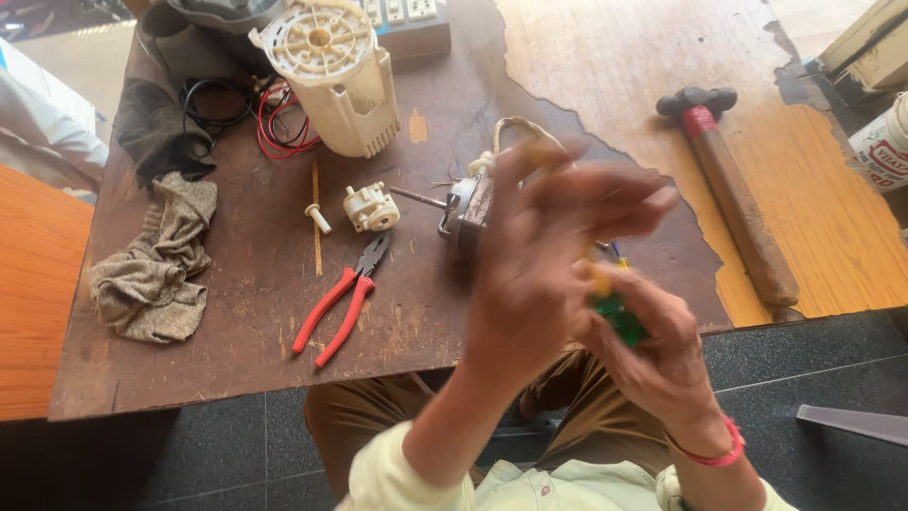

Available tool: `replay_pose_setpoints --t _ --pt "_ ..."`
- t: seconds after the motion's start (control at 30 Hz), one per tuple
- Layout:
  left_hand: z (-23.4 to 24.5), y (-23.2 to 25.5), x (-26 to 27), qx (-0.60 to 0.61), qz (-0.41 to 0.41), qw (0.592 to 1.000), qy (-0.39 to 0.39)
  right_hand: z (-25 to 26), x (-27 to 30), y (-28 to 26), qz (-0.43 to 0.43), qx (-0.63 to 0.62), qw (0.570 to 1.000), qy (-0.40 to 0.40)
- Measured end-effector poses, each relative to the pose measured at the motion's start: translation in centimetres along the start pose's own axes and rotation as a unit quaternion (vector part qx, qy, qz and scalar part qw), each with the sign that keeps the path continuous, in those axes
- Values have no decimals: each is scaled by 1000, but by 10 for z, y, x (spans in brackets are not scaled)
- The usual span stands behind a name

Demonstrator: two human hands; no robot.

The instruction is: The person disassembles and checks the internal components of a small electric motor at a workbench. They use screwdrivers to remove fasteners, detach wires, and pull apart the motor casing to reveal the internal wiring and rotor.

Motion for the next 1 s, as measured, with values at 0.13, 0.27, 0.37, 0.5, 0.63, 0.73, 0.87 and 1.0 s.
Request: replay_pose_setpoints --t 0.13,0.27,0.37,0.5,0.63,0.73,0.87,1.0 --pt "4 -21 -66 -377 76 908 -165 50 11 50 -169 53 973 150" --pt "69 -56 -76 -717 200 644 -174 100 1 70 -125 275 936 179" --pt "80 -86 -62 -760 298 541 -202 95 -18 80 5 342 924 168" --pt "82 -104 -64 -756 378 487 -219 89 -25 109 1 370 915 158" --pt "93 -120 -71 -725 455 465 -229 85 -33 109 -7 400 902 163" --pt "93 -131 -71 -730 451 458 -234 85 -35 104 -21 406 895 184" --pt "99 -128 -73 -720 392 535 -205 83 -27 91 23 433 872 227" --pt "117 -105 -82 -633 333 690 -108 87 -17 64 103 416 856 290"
Point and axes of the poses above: each hand's wrist, its own x-axis away from the middle knuckle, its own z-axis out of the back of the hand, y = z × x, the point moved 9 cm from there along -x, towards the middle knuckle, and after that the axes turned 2 degrees about -z, right-handed, at the moved point
